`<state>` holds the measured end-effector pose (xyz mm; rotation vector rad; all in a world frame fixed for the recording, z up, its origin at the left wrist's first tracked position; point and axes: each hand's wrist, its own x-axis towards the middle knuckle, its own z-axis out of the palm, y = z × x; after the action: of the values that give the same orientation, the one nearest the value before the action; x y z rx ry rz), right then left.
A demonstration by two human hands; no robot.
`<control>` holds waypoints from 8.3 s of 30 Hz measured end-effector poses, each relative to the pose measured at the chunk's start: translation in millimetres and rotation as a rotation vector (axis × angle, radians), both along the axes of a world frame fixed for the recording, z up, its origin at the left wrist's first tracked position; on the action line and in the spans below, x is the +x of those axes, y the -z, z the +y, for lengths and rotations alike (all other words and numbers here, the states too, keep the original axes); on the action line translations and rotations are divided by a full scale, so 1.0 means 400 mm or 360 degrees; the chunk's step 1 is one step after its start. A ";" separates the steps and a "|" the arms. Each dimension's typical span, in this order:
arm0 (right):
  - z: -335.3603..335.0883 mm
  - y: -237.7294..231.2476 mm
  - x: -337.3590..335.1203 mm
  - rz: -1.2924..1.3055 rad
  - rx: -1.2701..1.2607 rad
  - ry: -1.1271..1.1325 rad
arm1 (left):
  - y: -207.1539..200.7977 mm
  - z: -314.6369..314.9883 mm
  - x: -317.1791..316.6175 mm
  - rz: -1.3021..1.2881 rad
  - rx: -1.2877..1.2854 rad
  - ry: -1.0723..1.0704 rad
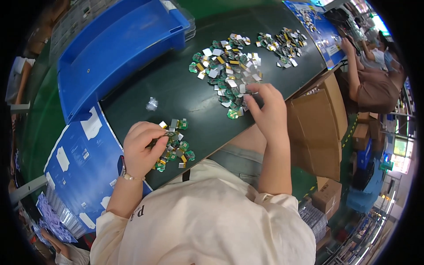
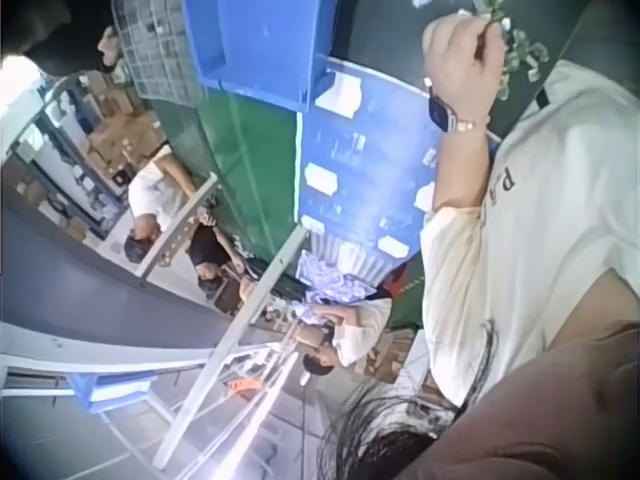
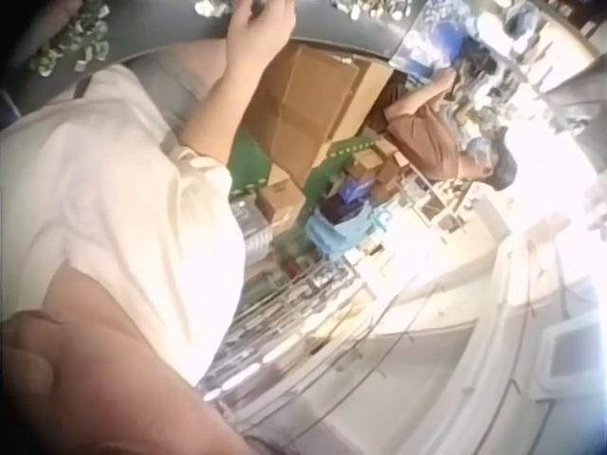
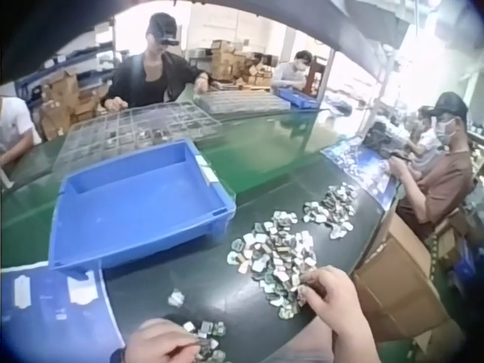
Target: Sorting and inspecting small electronic circuit boards on a factory workbench.
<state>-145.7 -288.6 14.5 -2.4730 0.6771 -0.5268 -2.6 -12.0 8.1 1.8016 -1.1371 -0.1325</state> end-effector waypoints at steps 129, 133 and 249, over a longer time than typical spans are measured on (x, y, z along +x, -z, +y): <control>0.231 -0.044 0.133 0.0080 0.1134 -0.0984 | 0.016 0.027 -0.019 0.1944 -0.0311 0.0200; 0.233 -0.033 0.133 0.0094 0.1178 -0.1017 | 0.013 0.025 -0.019 0.2028 -0.0333 0.0171; 0.333 0.015 0.173 -0.0808 0.0324 -0.0696 | 0.040 0.022 -0.040 0.2505 -0.1011 0.0333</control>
<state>-76.6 -155.4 8.4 -2.0792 -0.0142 -0.8182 -18.6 -3.4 -8.1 0.5680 -0.1151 -0.9776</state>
